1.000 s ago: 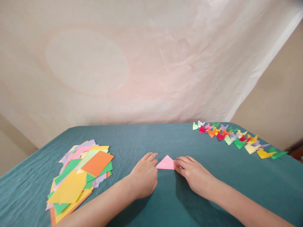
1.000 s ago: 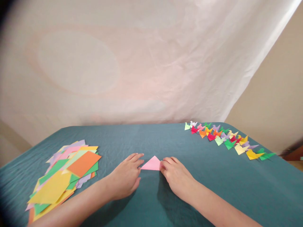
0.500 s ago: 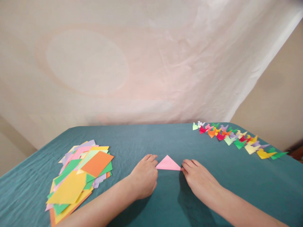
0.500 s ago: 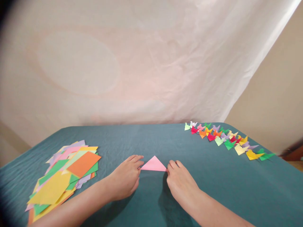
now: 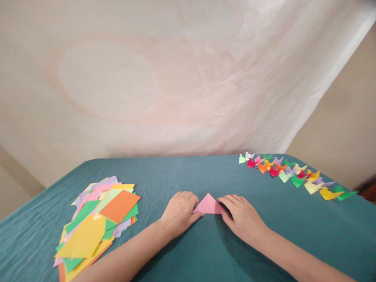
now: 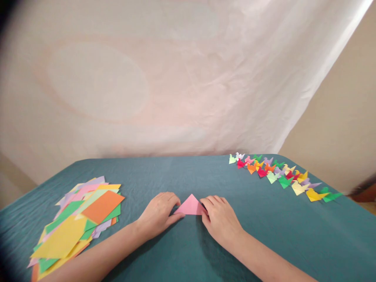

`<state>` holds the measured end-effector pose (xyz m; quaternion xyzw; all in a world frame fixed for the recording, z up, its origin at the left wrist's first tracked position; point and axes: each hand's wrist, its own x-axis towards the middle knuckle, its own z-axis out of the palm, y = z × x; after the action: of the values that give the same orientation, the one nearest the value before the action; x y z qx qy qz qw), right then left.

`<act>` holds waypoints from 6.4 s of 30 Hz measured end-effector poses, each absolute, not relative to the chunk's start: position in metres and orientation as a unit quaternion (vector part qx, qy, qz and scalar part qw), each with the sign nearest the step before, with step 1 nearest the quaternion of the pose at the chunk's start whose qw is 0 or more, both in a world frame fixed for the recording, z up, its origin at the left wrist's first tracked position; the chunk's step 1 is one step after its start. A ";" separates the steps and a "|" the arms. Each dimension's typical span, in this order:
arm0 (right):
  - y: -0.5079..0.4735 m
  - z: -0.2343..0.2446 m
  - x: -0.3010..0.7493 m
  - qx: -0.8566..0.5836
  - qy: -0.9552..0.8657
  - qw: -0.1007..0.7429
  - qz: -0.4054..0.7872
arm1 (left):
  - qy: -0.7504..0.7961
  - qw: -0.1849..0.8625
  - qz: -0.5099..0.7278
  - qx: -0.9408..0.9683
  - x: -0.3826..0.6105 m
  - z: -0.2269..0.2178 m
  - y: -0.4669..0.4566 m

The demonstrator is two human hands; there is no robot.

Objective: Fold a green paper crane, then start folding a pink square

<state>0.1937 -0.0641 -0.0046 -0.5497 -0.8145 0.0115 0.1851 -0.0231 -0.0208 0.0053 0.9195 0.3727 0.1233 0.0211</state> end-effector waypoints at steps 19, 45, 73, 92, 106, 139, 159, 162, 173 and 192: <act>-0.070 -0.003 0.187 -0.465 -0.769 0.356 0.254 | 0.261 0.063 0.242 0.932 -0.022 0.000 -0.019; -0.056 -0.022 0.198 -0.448 -0.821 0.322 0.147 | 0.263 0.032 0.194 0.945 -0.021 -0.006 -0.020; -0.057 -0.018 0.196 -0.474 -0.771 0.342 0.251 | 0.376 0.181 0.269 0.868 -0.022 -0.014 -0.021; -0.036 -0.029 0.193 -0.501 -0.758 0.362 0.210 | 0.267 0.031 0.172 0.948 -0.011 0.009 -0.042; -0.034 -0.031 0.193 -0.513 -0.761 0.359 0.170 | 0.283 0.077 0.046 0.955 -0.014 -0.001 -0.054; -0.034 -0.037 0.194 -0.523 -0.761 0.340 0.177 | 0.300 0.113 0.030 0.947 -0.015 -0.003 -0.055; -0.032 -0.040 0.197 -0.527 -0.753 0.346 0.191 | 0.306 0.118 0.019 0.944 -0.014 -0.005 -0.054; -0.029 -0.040 0.200 -0.525 -0.751 0.348 0.198 | 0.305 0.113 0.018 0.946 -0.014 -0.005 -0.054; -0.025 -0.035 0.210 -0.502 -0.765 0.332 0.230 | 0.306 0.106 0.017 0.946 -0.014 -0.005 -0.054; -0.022 -0.039 0.210 -0.496 -0.765 0.342 0.227 | 0.310 0.105 0.022 0.945 -0.014 -0.005 -0.055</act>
<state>0.2098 -0.0217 -0.0394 -0.4965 -0.7648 0.2266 0.3424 -0.0138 -0.0546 -0.0048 0.9446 0.3103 0.0217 0.1049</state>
